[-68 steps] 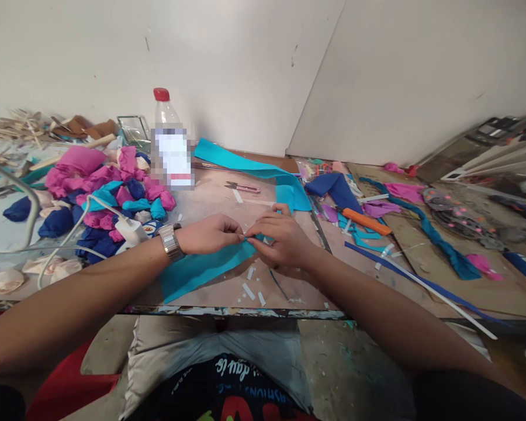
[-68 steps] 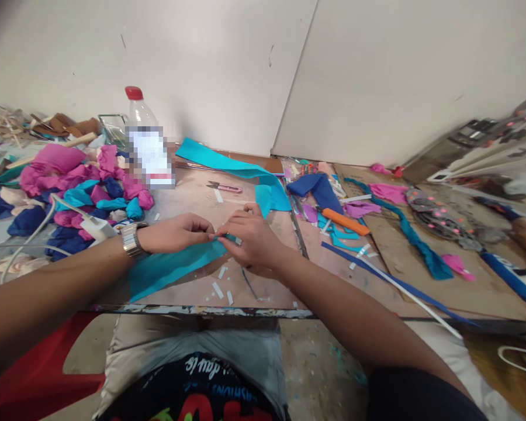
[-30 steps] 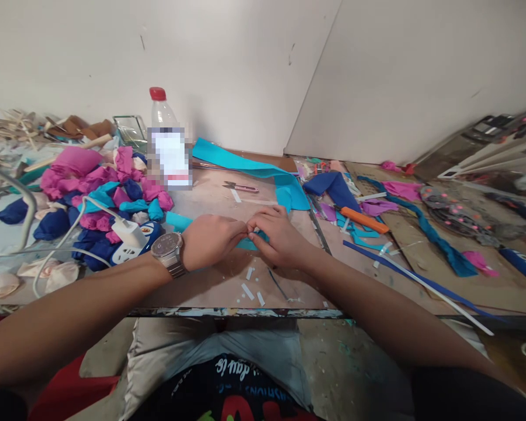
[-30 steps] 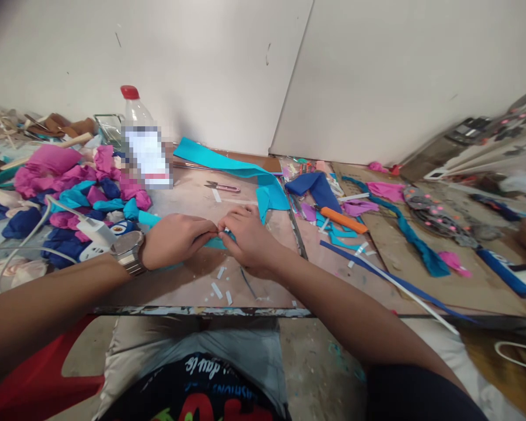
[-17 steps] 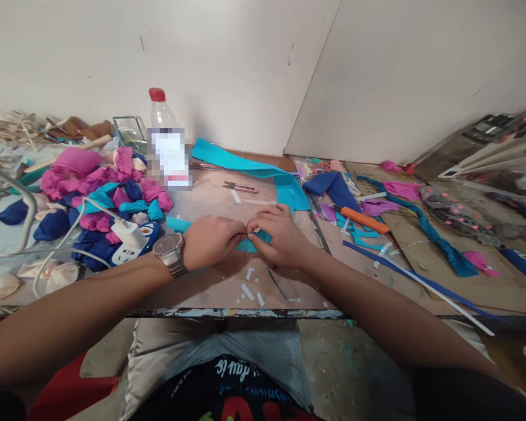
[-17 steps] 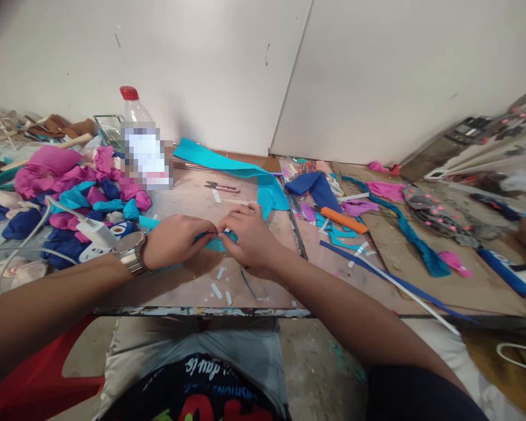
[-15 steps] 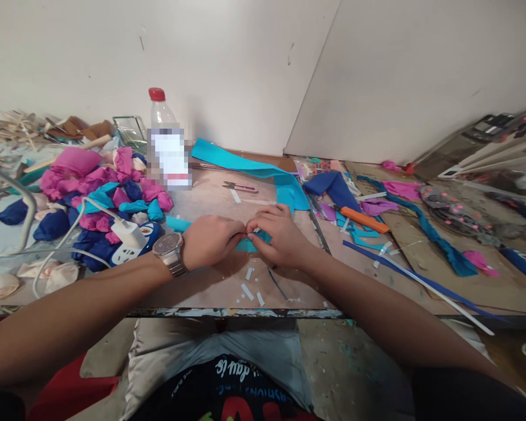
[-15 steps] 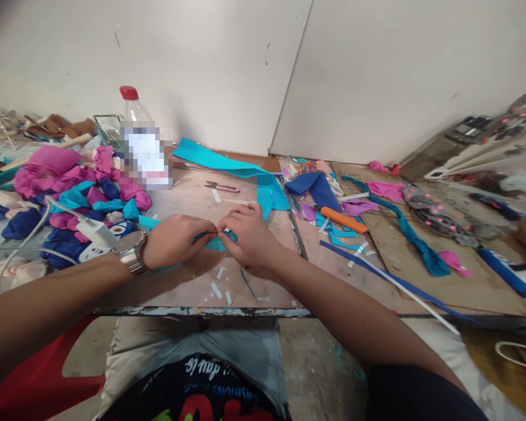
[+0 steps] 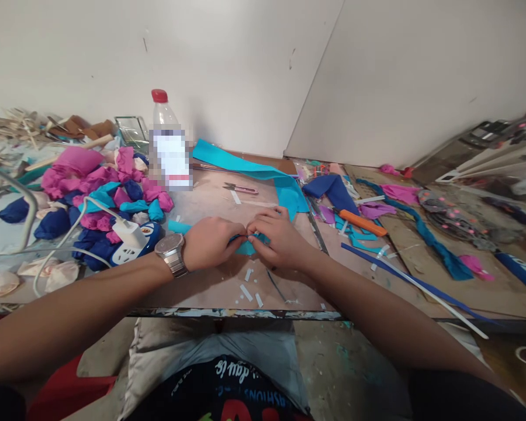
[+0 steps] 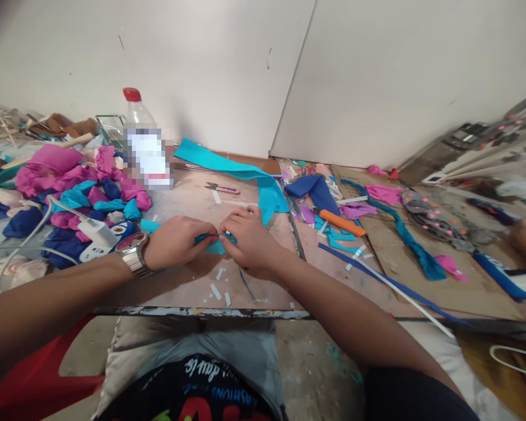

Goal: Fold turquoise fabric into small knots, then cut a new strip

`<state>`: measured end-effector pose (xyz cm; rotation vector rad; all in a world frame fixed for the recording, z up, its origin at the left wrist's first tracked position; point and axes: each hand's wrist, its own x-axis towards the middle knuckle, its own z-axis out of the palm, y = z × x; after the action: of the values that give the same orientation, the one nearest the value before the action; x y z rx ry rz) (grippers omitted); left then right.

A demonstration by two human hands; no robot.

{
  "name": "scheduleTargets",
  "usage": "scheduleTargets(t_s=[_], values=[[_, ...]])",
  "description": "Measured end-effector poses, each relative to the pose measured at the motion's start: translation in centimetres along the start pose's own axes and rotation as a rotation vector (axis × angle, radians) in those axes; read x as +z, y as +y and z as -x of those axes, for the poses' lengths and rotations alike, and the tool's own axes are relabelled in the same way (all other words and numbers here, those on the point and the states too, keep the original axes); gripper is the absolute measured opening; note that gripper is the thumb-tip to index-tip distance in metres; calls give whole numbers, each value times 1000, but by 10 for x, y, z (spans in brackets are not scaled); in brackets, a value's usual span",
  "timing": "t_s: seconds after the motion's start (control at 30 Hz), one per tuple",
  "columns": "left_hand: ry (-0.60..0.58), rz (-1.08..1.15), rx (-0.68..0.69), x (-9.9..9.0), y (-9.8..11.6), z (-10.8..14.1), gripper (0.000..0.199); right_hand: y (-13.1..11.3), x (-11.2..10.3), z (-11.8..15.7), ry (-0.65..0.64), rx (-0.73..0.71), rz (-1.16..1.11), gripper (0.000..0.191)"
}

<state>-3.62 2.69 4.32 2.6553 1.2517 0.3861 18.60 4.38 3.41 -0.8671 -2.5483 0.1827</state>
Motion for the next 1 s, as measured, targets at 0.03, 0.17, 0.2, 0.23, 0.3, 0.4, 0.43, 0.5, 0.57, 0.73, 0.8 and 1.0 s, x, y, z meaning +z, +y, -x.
scheduleTargets(t_s=[0.03,0.17,0.2,0.23,0.3,0.4,0.43,0.5,0.57,0.73,0.8,1.0], values=[[2,9,-1,0,0,0,33,1,0,0,5,-7,5,10],[1,40,-37,-1,-2,-2,28,2,1,1,22,1,6,9],[0,48,-49,-2,-3,-2,27,2,1,1,29,8,4,9],[-2,56,-58,-3,-3,-3,27,3,1,1,35,16,2,9],[-12,70,-69,-6,-5,-3,27,4,1,1,46,27,-2,9],[-46,64,-73,-11,-7,-3,28,5,1,1,57,33,-13,7],[-58,59,-76,-13,-8,-3,29,6,1,1,64,33,-16,6],[-71,58,-88,-17,-10,-3,30,7,0,1,82,30,-21,5],[-76,68,-100,-20,-13,-4,31,9,0,1,101,24,-29,5],[-32,127,-114,-26,-22,-6,31,11,-1,0,138,19,-44,3],[-2,158,-112,-26,-25,-7,30,11,-1,-1,153,18,-50,3],[150,186,-62,-27,-39,-9,25,13,1,-1,211,34,-66,6]])
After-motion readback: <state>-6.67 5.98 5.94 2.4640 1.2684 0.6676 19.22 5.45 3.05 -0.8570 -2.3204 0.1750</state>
